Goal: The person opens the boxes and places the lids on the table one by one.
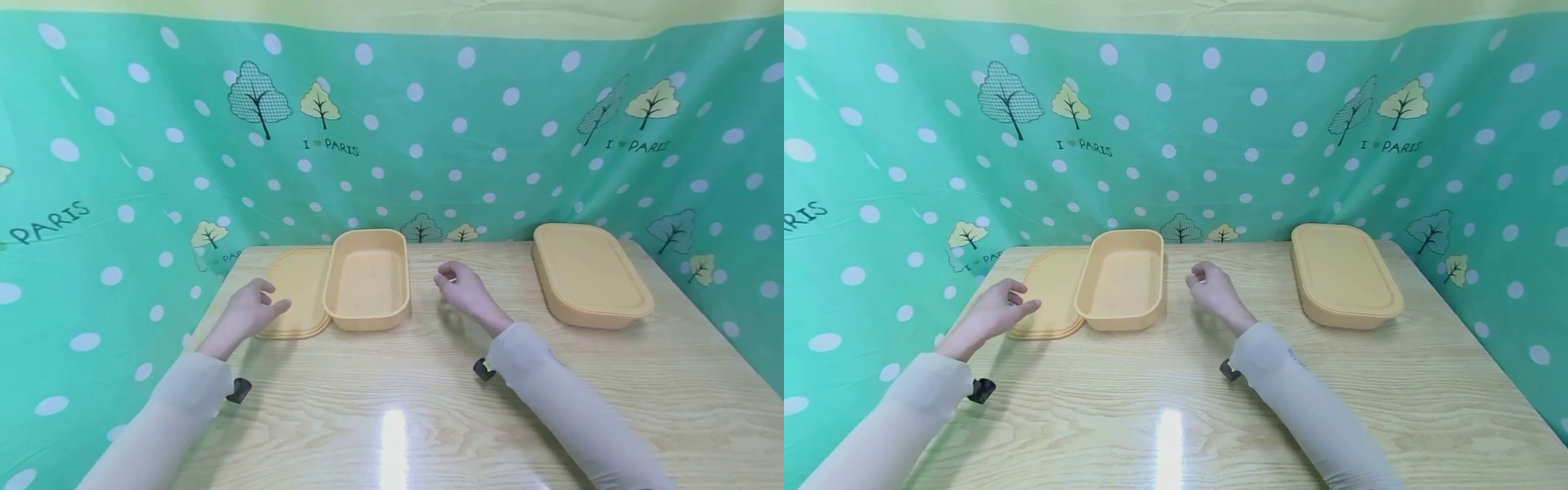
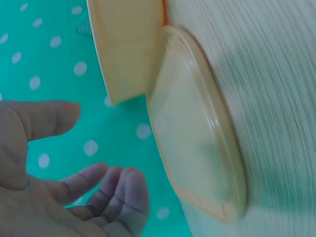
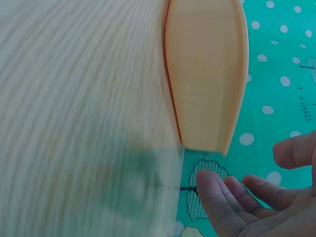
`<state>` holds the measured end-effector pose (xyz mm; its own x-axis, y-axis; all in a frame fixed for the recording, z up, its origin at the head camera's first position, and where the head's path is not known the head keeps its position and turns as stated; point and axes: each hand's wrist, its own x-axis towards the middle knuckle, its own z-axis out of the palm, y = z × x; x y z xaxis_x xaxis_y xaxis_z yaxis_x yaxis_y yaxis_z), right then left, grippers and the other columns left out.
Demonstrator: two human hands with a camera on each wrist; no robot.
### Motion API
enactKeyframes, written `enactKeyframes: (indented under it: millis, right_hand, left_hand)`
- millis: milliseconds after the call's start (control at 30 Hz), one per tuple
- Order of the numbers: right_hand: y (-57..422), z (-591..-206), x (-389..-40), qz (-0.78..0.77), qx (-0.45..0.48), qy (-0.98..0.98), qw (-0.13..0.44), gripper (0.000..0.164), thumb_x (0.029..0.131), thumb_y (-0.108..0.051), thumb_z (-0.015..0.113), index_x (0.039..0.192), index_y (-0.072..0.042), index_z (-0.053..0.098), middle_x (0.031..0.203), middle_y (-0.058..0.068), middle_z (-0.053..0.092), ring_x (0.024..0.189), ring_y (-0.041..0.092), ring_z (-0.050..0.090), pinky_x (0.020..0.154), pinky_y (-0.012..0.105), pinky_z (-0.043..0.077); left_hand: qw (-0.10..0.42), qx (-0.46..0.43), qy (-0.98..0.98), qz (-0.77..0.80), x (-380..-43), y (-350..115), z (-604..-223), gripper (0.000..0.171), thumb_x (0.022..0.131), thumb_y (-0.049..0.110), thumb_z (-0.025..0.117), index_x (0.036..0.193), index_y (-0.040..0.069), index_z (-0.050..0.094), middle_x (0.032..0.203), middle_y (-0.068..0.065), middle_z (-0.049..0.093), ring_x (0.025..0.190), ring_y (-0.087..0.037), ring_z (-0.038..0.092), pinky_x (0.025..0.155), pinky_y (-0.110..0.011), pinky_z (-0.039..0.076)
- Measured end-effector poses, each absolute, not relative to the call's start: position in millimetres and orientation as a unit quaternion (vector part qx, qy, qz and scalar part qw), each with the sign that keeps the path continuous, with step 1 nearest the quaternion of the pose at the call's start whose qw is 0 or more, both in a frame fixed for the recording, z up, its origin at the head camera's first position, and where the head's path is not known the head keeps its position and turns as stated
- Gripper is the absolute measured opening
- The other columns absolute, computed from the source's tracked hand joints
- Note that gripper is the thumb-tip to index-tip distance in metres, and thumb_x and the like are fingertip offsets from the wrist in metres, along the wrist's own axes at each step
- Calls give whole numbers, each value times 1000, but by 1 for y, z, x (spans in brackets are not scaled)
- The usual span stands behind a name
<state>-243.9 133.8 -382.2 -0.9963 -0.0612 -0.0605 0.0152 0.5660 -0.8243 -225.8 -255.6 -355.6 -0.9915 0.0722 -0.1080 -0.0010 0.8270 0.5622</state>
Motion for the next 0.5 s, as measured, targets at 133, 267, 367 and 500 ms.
enactKeyframes:
  millis: [133,267,367,500]
  right_hand:
    - [146,-378,-240,-440,-26,897,28,42,99,-30,47,132,-4,48,125,12,54,110,27,54,90,43,48]
    - [157,-375,-238,-428,-31,903,23,43,100,-31,46,132,-3,47,127,14,54,112,29,54,89,43,49]
    - [165,-373,-237,-424,-33,905,20,42,100,-30,46,132,-2,47,126,15,54,111,30,54,88,43,50]
    - [175,-371,-236,-416,-34,909,14,43,99,-30,47,131,-2,48,126,16,54,111,32,54,88,44,50]
  left_hand:
    - [15,50,953,298,-224,-237,-358,55,92,32,60,125,-10,46,115,-31,55,102,-42,55,79,-49,50]
    - [-13,81,949,304,-223,-215,-358,49,92,27,60,123,-9,50,113,-28,56,105,-41,55,85,-51,48]
    - [-20,97,945,311,-222,-197,-356,47,91,26,61,122,-8,52,113,-26,55,105,-39,55,87,-50,48]
    - [-25,118,942,314,-222,-172,-354,45,91,28,61,121,-6,53,112,-22,55,103,-36,54,87,-47,47]
